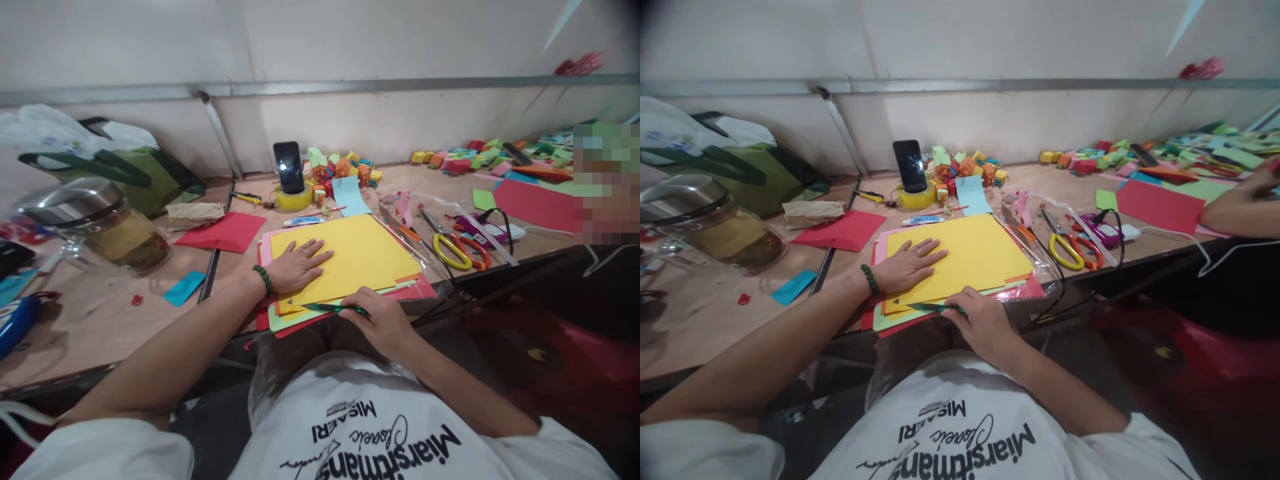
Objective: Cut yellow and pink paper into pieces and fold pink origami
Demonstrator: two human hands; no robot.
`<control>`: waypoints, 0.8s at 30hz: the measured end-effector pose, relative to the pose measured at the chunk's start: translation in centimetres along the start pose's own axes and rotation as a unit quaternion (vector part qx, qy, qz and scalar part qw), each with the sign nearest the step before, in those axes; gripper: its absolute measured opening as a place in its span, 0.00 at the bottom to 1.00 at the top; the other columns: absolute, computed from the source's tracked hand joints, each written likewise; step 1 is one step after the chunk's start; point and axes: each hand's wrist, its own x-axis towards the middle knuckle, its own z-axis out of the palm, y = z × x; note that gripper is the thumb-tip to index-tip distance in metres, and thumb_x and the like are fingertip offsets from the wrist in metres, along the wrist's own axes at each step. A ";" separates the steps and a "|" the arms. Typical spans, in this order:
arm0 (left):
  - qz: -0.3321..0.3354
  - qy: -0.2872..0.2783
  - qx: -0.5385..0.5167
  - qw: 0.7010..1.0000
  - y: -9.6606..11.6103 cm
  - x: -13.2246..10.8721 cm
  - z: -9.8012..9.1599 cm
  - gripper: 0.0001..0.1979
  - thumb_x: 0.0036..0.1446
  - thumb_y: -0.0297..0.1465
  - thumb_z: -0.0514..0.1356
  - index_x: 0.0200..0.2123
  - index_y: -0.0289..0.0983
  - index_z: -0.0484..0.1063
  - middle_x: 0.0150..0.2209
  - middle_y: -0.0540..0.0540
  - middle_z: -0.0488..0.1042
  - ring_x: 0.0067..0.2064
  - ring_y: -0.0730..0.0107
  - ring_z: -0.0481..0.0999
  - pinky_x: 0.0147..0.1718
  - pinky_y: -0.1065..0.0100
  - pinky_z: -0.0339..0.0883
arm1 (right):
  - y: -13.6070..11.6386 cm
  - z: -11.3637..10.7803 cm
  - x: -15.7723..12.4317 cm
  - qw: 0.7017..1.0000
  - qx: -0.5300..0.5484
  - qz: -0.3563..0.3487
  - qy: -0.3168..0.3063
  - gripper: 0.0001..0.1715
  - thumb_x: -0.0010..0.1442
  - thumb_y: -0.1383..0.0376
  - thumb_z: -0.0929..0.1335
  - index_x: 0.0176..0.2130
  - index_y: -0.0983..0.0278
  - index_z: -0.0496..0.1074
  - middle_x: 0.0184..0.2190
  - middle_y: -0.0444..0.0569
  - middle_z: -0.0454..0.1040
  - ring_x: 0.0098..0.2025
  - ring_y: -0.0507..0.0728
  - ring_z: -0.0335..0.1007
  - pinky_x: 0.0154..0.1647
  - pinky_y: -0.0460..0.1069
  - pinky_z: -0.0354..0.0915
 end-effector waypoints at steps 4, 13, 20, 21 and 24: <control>0.002 0.001 -0.002 1.000 -0.1 0.1 0.1 0.28 0.68 0.42 0.38 0.69 0.45 0.44 0.71 0.41 0.37 0.71 0.56 0.37 0.63 0.43 0.36 | 0.2 0.5 0.2 1.000 0.003 0.000 -0.009 0.09 0.65 0.60 0.65 0.39 0.60 0.74 0.34 0.49 0.76 0.36 0.56 0.74 0.36 0.49 0.67; 0.000 0.004 -0.005 1.000 0.3 -0.4 -0.3 0.28 0.68 0.43 0.36 0.68 0.44 0.45 0.71 0.42 0.39 0.71 0.56 0.39 0.64 0.45 0.37 | 0.6 -1.4 -1.6 0.995 0.101 -0.004 -0.011 0.07 0.63 0.59 0.66 0.37 0.59 0.73 0.34 0.47 0.76 0.37 0.56 0.73 0.38 0.50 0.69; 0.017 0.048 0.019 0.999 -0.1 -0.9 -0.1 0.37 0.62 0.55 0.38 0.68 0.42 0.48 0.70 0.39 0.45 0.69 0.51 0.46 0.64 0.46 0.40 | 7.2 -7.3 1.6 0.962 -0.109 0.073 0.240 0.14 0.64 0.60 0.61 0.45 0.60 0.72 0.41 0.55 0.75 0.47 0.65 0.70 0.48 0.59 0.66; 0.019 0.053 0.020 0.998 -0.2 -0.9 -0.1 0.39 0.61 0.57 0.38 0.68 0.42 0.49 0.70 0.38 0.46 0.69 0.51 0.47 0.64 0.46 0.40 | 8.6 -7.7 2.3 0.959 -0.131 0.087 0.236 0.14 0.64 0.61 0.61 0.44 0.60 0.73 0.41 0.56 0.75 0.46 0.65 0.70 0.48 0.59 0.67; 0.011 0.057 0.024 0.998 -0.5 -0.9 -0.5 0.39 0.61 0.57 0.40 0.67 0.40 0.51 0.69 0.36 0.49 0.69 0.50 0.48 0.64 0.44 0.41 | 11.2 -8.0 4.0 0.957 -0.142 0.100 0.231 0.12 0.63 0.63 0.62 0.41 0.61 0.73 0.37 0.57 0.76 0.43 0.66 0.72 0.46 0.60 0.67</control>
